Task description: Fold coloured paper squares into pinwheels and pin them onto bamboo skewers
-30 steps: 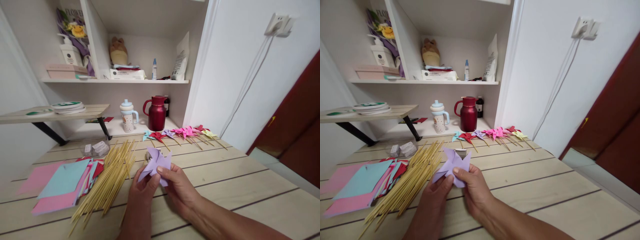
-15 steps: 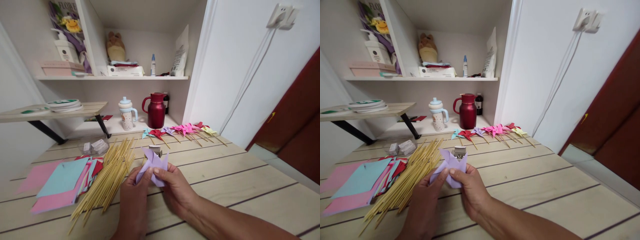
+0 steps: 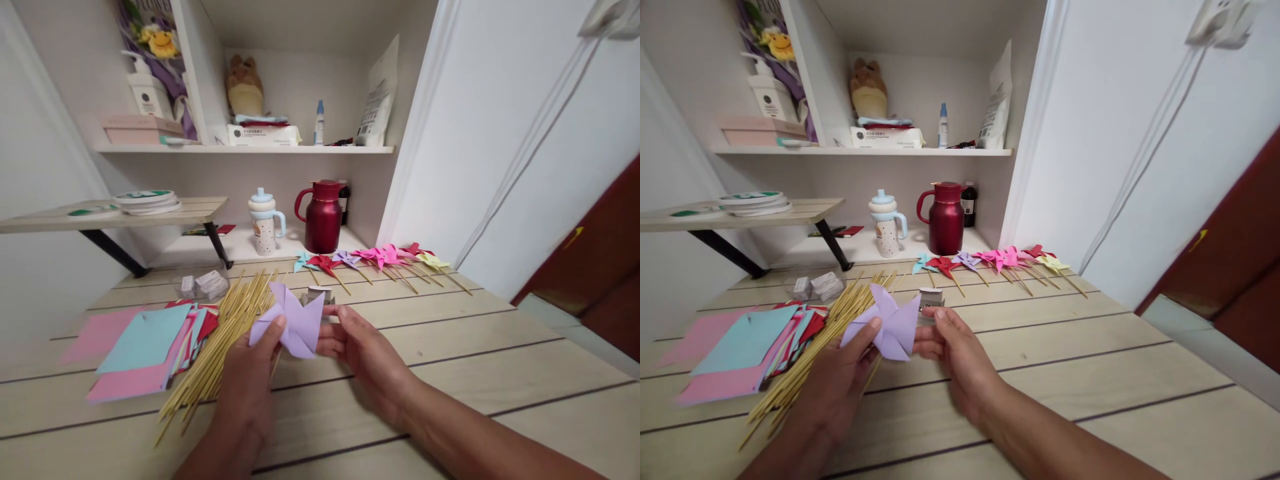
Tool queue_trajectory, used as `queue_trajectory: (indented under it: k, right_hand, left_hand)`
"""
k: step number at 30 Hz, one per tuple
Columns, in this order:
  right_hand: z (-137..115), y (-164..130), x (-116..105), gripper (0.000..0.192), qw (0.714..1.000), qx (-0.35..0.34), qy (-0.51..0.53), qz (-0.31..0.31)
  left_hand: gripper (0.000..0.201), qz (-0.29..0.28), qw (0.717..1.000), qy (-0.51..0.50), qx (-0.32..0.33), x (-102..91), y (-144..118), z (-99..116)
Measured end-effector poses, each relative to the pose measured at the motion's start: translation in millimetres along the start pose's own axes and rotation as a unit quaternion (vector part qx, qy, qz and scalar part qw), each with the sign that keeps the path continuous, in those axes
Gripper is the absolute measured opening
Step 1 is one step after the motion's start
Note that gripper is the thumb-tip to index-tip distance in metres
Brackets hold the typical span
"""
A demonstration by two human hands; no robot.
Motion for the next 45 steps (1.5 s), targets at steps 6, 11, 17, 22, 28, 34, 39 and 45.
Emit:
queue_trajectory:
  k: [6,11,17,22,28,34,39,45]
  right_hand:
    - [-7,5,-10,0.031,0.959,-0.159,-0.227,-0.064]
    - [-14,1,-15,0.024,0.878,-0.302,-0.370,-0.043]
    - [-23,-7,-10,0.037,0.804,-0.381,-0.449,-0.081]
    - [-26,-8,-6,0.025,0.783,-0.394,-0.472,-0.095]
    - [-26,-8,-6,0.024,0.814,-0.355,-0.448,-0.110]
    - [-26,-7,-4,0.014,0.850,-0.319,-0.406,-0.107]
    - [-23,-7,-3,0.012,0.875,-0.290,-0.377,-0.092]
    - [-16,-8,-1,0.005,0.941,-0.184,-0.275,-0.069]
  left_hand:
    - [0.030,-0.006,0.999,-0.049,-0.020,-1.7,5,4]
    - [0.033,-0.005,0.997,-0.055,-0.063,-1.6,4,1]
    - [0.032,-0.042,0.995,-0.050,-0.081,0.7,0,0]
    - [0.038,-0.056,0.996,-0.043,-0.062,1.4,0,-3]
    - [0.040,-0.053,0.997,-0.035,-0.053,-0.1,0,-3]
    - [0.030,-0.067,0.997,-0.021,-0.031,1.3,-2,-3]
    - [0.033,-0.068,0.998,-0.004,-0.013,-0.4,-1,-5]
    - [0.033,-0.079,0.996,0.029,-0.004,-3.5,0,-10]
Point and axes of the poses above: each hand's wrist, its own y-axis towards the middle knuckle, its own x-axis out of the palm, z = x × y, the point moved 2 cm from there along y, towards the middle knuckle
